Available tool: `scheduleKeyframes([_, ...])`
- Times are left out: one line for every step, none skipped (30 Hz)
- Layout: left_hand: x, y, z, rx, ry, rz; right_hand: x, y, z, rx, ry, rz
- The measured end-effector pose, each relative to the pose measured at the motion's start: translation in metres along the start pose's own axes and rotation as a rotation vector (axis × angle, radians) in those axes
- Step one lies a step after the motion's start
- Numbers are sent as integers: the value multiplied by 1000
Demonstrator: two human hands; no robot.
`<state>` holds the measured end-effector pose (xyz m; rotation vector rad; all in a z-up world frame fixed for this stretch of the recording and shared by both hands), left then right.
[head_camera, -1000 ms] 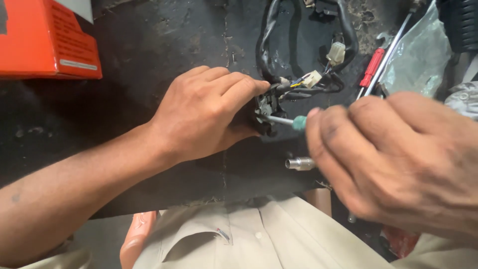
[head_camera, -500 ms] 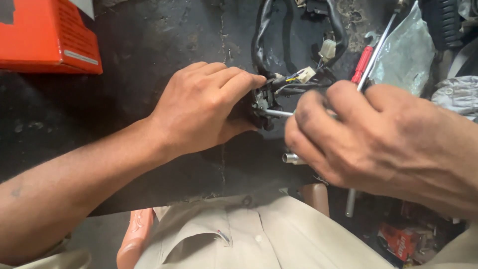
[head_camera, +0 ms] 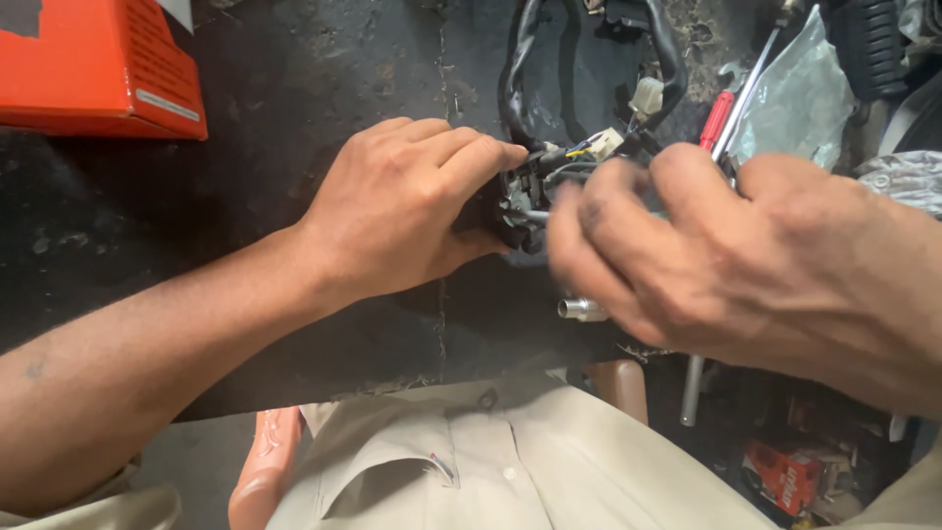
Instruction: Repairing and testing a motorcycle handlebar switch assembly using tools.
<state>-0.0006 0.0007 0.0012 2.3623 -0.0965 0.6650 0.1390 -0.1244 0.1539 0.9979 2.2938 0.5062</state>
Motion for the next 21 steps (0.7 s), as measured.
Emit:
scheduleKeyframes([0,0,0,-3,-5,-2,3,3,-3,135,50,57])
scheduleKeyframes([-1,-1,0,-2,-3,-7,1,1,-1,136,52,52])
scheduleKeyframes([-2,-1,0,0,7,4,-1,-3,2,44,35,-8])
scheduleKeyframes([-1,-1,0,2,16,20,-3,-6,4,-50,17,-63])
scheduleKeyframes([-1,-1,0,4,16,20,-5,-6,5,-51,18,-63])
scheduleKeyframes([-1,0,0,3,14,10,-7,-7,6,-70,-27,-61])
scheduleKeyframes([-1,0,0,3,13,0,-9,-8,7,-90,-71,-59])
scheduleKeyframes([0,0,0,5,12,3,-7,-6,6,-92,-71,-56])
scheduleKeyframes([0,0,0,1,15,7,-3,-3,3,18,-2,6])
scheduleKeyframes([-1,0,0,-4,19,5,0,-1,1,131,69,61])
scheduleKeyframes([-2,0,0,-5,20,2,1,0,1,133,69,58])
scheduleKeyframes([-2,-1,0,-5,17,5,2,0,1,26,62,-9])
scheduleKeyframes([-1,-1,1,-5,14,9,2,0,1,-81,54,-75])
scheduleKeyframes([-2,-1,0,-6,13,9,1,0,4,-81,54,-75])
scheduleKeyframes([-1,-1,0,-3,11,10,0,0,5,-25,127,-48])
scheduleKeyframes([-1,-1,0,0,11,12,-1,1,6,29,198,-20])
scheduleKeyframes([-1,-1,0,0,11,13,-3,2,6,28,197,-20])
scheduleKeyframes([-1,-1,0,1,15,13,-5,4,8,29,183,-27])
scheduleKeyframes([-2,-2,0,3,19,13,-6,5,9,30,168,-35])
scheduleKeyframes([-2,-2,0,3,21,8,-6,4,8,31,170,-39])
scheduleKeyframes([-3,-2,0,2,21,9,-6,4,7,59,198,1])
Point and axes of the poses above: each hand's wrist, its own x-axis towards the middle knuckle, its own z-axis out of the palm, y = z × x, the point moved 2 cm from there along x, towards the middle knuckle, and after that the axes turned 6 degrees about z, right-handed, at the moved point
